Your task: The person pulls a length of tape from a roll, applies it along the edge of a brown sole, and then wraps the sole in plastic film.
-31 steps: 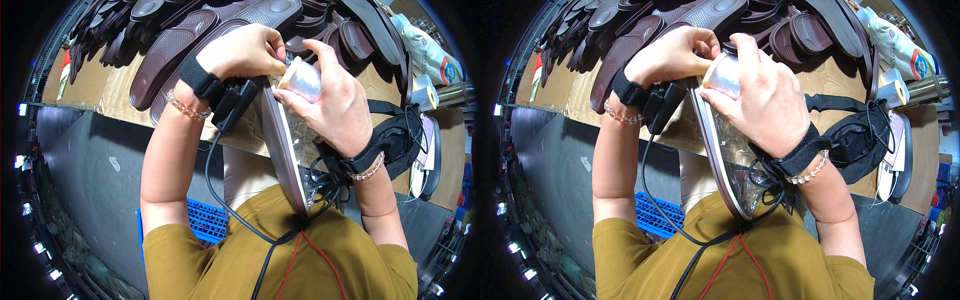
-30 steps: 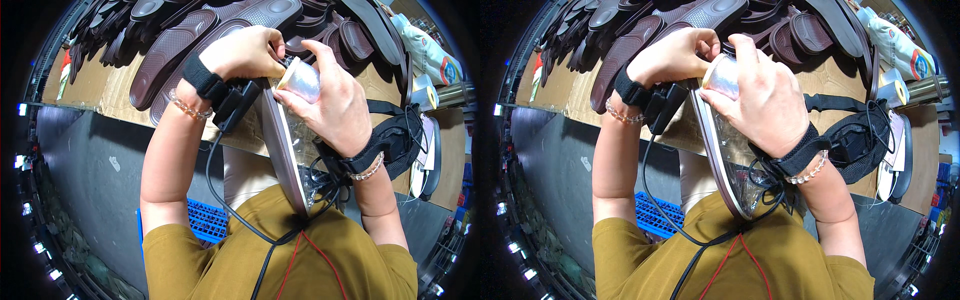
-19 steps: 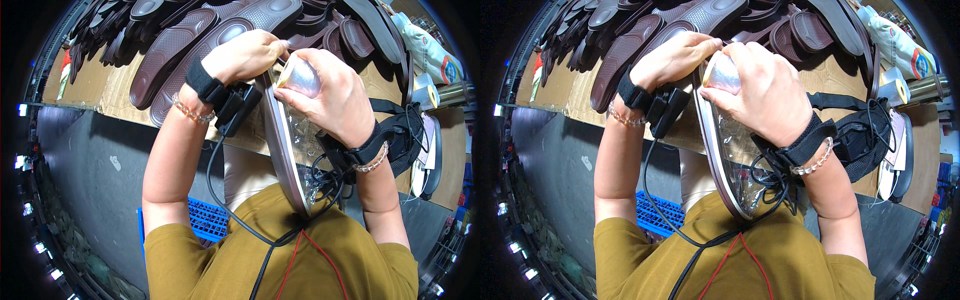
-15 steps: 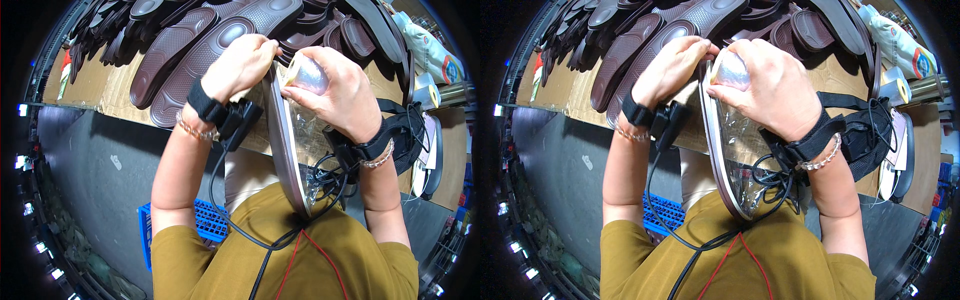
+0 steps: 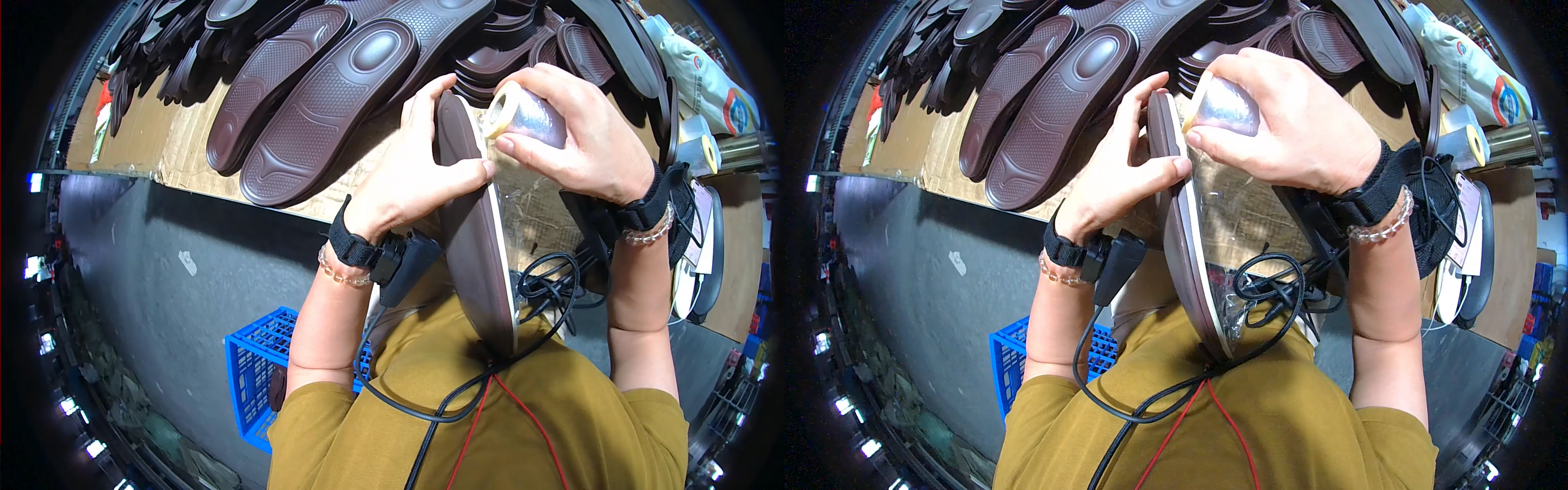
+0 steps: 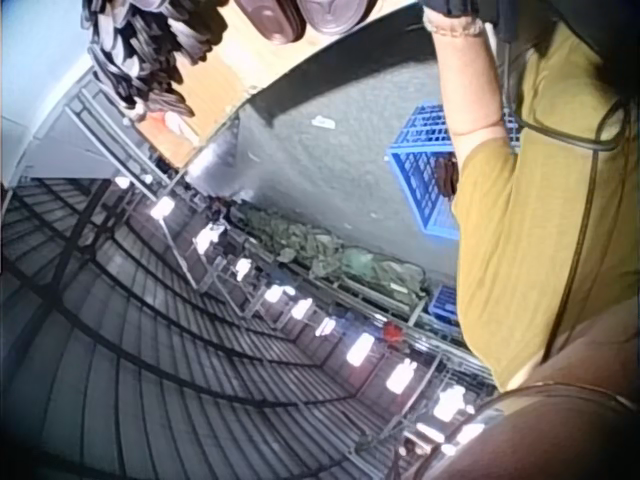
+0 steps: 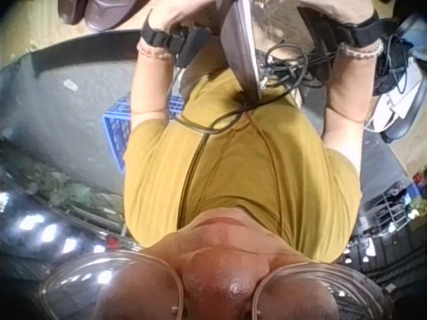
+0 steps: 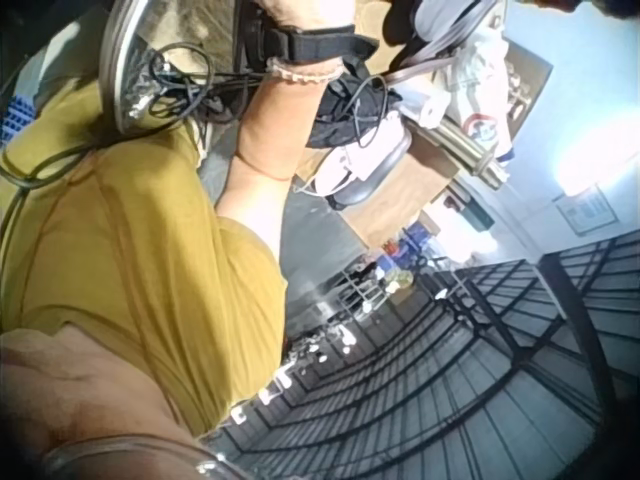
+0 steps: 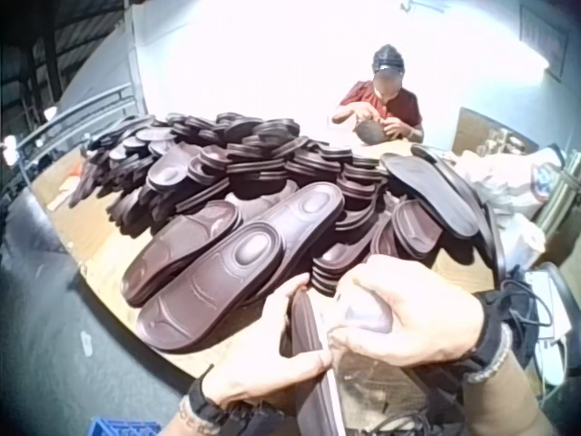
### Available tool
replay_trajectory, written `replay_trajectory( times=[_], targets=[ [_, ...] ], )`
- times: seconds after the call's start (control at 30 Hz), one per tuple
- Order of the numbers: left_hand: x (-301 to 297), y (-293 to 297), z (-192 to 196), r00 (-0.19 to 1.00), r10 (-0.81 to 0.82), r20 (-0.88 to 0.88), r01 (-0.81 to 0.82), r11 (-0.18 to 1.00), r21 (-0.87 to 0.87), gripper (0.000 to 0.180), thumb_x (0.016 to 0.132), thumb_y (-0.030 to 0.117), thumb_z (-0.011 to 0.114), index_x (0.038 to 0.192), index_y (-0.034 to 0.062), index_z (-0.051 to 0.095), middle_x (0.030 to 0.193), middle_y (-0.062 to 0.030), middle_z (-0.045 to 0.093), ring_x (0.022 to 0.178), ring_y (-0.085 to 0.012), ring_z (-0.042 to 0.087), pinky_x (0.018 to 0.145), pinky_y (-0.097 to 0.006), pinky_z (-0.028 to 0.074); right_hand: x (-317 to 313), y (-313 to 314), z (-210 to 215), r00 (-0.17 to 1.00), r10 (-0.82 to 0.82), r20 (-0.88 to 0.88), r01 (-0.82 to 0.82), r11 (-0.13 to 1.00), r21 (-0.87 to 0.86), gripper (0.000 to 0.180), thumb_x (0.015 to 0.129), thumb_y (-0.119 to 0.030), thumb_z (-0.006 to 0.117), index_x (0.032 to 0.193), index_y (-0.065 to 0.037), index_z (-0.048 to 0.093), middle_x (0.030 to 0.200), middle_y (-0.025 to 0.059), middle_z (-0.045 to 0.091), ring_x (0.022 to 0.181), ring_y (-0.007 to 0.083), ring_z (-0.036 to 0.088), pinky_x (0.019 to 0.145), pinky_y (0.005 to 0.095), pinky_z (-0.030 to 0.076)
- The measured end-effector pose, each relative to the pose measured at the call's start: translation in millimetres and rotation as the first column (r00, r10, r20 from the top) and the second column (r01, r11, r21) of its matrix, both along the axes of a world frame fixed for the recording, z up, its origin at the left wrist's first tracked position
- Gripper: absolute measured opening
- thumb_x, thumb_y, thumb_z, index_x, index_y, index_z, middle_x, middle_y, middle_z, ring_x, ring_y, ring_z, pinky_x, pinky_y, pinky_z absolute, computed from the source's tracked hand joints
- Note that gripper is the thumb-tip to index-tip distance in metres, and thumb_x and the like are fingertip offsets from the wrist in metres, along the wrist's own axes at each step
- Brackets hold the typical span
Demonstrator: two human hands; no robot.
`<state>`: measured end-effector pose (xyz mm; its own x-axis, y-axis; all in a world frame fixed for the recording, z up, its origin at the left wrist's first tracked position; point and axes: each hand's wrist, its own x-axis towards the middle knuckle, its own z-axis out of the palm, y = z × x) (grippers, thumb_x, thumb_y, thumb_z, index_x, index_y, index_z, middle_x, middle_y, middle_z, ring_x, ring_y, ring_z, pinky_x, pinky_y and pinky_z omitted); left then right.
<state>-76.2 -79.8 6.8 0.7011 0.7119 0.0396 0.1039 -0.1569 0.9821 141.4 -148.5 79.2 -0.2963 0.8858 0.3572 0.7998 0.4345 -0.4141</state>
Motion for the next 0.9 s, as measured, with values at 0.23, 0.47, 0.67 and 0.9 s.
replay_trajectory(
  times=[0.23, 0.47, 0.67, 0.9],
  targets=[
    [-2.7, -2.6, -4.7, 0.998, -0.017, 0.059, 0.017, 1.000, -0.011, 0.109, 0.070, 0.038, 0.081, 0.158, 0.0020, 0.025, 0.151, -0.0285, 0.035, 0.142, -0.0398, 0.038, 0.118, -0.046, 0.035, -7.6, 0.2, 3.6, 0.985, -0.121, -0.124, 0.123, 0.992, 0.002, 0.042, 0.083, -0.035, 0.084, 0.101, -0.001, 0.066, 0.081, 0.0175, 0.069, 0.075, 0.0335, 0.072, 0.068, 0.0371, 0.055],
    [-3.3, -4.3, -6.8, 0.998, -0.004, 0.057, 0.003, 1.000, 0.017, 0.110, 0.071, 0.038, 0.080, 0.158, 0.0025, 0.024, 0.150, -0.0277, 0.035, 0.142, -0.0397, 0.037, 0.118, -0.046, 0.034, -15.3, 5.4, -2.3, 0.976, -0.211, -0.050, 0.217, 0.944, 0.249, 0.045, 0.080, -0.036, 0.086, 0.104, -0.004, 0.067, 0.087, 0.0183, 0.071, 0.081, 0.0360, 0.073, 0.071, 0.0397, 0.058],
    [-1.7, -3.3, -15.9, 0.996, 0.004, 0.091, -0.010, 0.997, 0.070, 0.108, 0.071, 0.036, 0.080, 0.158, 0.0022, 0.024, 0.151, -0.0276, 0.033, 0.142, -0.0397, 0.036, 0.119, -0.047, 0.034, -19.4, 4.5, -10.6, 0.958, -0.285, 0.017, 0.275, 0.937, 0.215, 0.048, 0.077, -0.028, 0.090, 0.112, -0.004, 0.067, 0.093, 0.0138, 0.073, 0.083, 0.0275, 0.075, 0.076, 0.0327, 0.058],
    [-2.4, -4.8, -14.1, 0.997, 0.023, 0.070, -0.031, 0.993, 0.112, 0.106, 0.072, 0.035, 0.078, 0.157, 0.0014, 0.025, 0.151, -0.0276, 0.034, 0.142, -0.0399, 0.037, 0.118, -0.047, 0.034, -24.4, 5.9, -11.3, 0.958, -0.286, 0.012, 0.276, 0.936, 0.219, 0.047, 0.077, -0.027, 0.090, 0.111, -0.004, 0.067, 0.092, 0.0145, 0.073, 0.084, 0.0287, 0.075, 0.075, 0.0335, 0.058]
  ],
)
